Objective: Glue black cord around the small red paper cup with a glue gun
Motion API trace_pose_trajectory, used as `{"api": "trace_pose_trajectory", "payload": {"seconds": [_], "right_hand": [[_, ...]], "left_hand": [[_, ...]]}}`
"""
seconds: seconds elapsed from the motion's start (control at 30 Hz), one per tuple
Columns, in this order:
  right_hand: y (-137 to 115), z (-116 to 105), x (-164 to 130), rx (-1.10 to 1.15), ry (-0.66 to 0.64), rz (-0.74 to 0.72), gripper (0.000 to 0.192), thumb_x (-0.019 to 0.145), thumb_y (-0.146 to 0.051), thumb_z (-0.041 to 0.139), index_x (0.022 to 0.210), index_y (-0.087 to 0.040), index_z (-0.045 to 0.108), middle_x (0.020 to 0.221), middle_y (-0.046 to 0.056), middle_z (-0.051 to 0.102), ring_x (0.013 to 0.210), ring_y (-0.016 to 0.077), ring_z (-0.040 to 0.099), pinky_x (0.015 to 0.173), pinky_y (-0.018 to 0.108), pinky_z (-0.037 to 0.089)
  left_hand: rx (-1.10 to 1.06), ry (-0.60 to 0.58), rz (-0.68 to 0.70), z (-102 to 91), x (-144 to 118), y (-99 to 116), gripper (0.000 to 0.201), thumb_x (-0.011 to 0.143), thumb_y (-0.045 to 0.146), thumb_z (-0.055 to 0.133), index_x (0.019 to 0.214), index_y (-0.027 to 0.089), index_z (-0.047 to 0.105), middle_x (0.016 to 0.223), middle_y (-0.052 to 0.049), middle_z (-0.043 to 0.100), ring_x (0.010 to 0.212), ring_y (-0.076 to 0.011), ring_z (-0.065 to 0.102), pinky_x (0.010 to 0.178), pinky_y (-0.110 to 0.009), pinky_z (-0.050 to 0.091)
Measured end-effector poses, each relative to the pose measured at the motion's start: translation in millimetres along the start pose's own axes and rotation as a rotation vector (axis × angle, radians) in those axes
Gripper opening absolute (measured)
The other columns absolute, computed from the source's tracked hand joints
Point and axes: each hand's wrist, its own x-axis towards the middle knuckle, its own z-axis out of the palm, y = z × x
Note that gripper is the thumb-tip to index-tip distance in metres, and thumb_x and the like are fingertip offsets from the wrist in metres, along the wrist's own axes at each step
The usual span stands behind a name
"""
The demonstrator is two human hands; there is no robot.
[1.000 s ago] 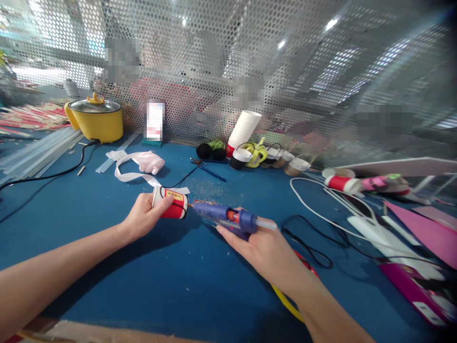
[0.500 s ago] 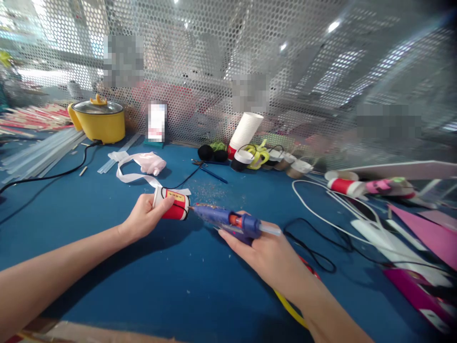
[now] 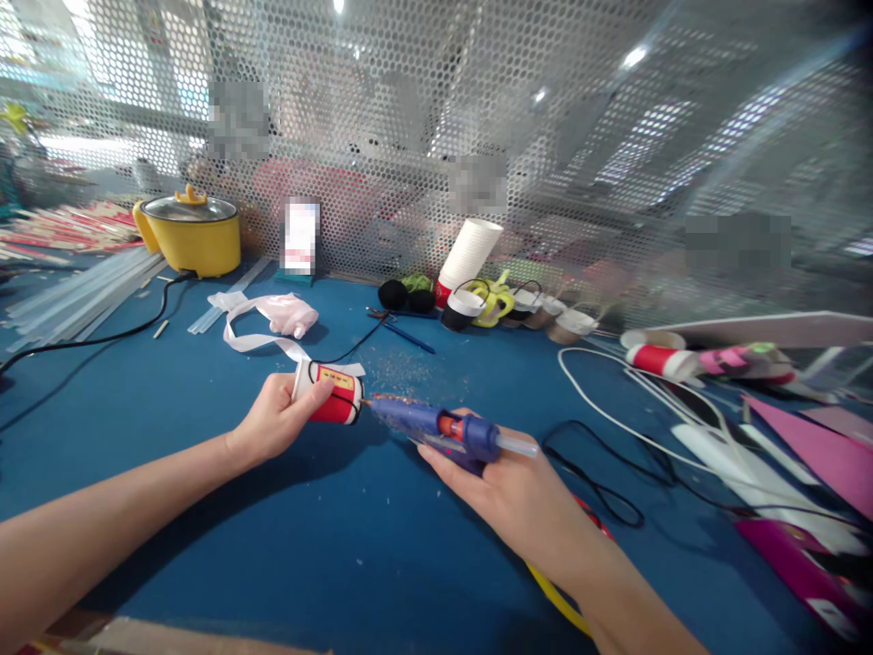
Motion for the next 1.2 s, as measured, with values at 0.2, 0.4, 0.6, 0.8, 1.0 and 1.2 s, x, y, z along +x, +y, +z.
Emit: {"api": "trace_pose_trajectory", "payload": {"seconds": [0.2,0.4,0.6,0.8,1.0,1.2], "right_hand": [[-5.9,-5.8,3.3,0.014,0.009,0.017,0.013,0.078,-0.022,0.052,0.077,-0.02,0.065,0.06,0.001,0.062,0.051,0.0148,0.057,0.048,0.025,0.048],[-4.9,-4.3,4.4,0.025,0.023,0.05,0.012,0.077,-0.023,0.053,0.077,-0.019,0.064,0.067,0.002,0.064,0.054,0.0148,0.058,0.055,0.026,0.05],[0.9,-1.7,4.8,0.014,0.034,0.023,0.013,0.08,-0.024,0.05,0.079,-0.02,0.062,0.07,0.002,0.064,0.058,0.015,0.058,0.058,0.026,0.05],[1.6,-2.1,3.3,0.024,0.013,0.051,0.012,0.081,-0.026,0.05,0.079,-0.02,0.06,0.07,0.001,0.064,0.059,0.0152,0.058,0.057,0.027,0.05],[0.5,-3.5,3.2,0.029,0.036,0.022,0.013,0.081,-0.027,0.049,0.078,-0.022,0.061,0.07,0.002,0.065,0.059,0.0161,0.06,0.057,0.027,0.051],[-6.5,-8.8,5.6,-0.015,0.028,0.005,0.016,0.079,-0.023,0.048,0.077,-0.022,0.064,0.064,0.002,0.064,0.054,0.016,0.059,0.054,0.026,0.051]], "left_hand": [[0.161,-0.007,0.118,-3.2,-1.0,-2.2,0.038,0.083,0.041,0.046,0.069,0.011,0.066,0.061,-0.003,0.063,0.053,-0.0112,0.05,0.047,-0.02,0.039],[0.258,-0.037,0.213,-4.5,-2.7,-0.8,0.038,0.085,0.036,0.043,0.072,0.01,0.066,0.06,-0.002,0.059,0.052,-0.0099,0.045,0.047,-0.02,0.037],[0.318,-0.062,0.276,-3.3,-4.2,1.7,0.04,0.086,0.033,0.042,0.055,0.014,0.059,0.048,0.002,0.046,0.045,-0.0079,0.035,0.045,-0.02,0.031],[0.337,-0.075,0.271,-3.0,-3.9,1.5,0.04,0.086,0.034,0.041,0.056,0.013,0.058,0.05,0.001,0.047,0.048,-0.0085,0.036,0.044,-0.02,0.031],[0.29,-0.075,0.233,-3.6,-4.5,1.9,0.039,0.086,0.036,0.04,0.065,0.012,0.063,0.056,-0.002,0.053,0.051,-0.0099,0.041,0.046,-0.02,0.035],[0.302,-0.072,0.239,-3.4,-4.8,0.3,0.041,0.085,0.037,0.042,0.059,0.012,0.06,0.052,0.0,0.05,0.049,-0.0087,0.038,0.045,-0.019,0.034]]}}
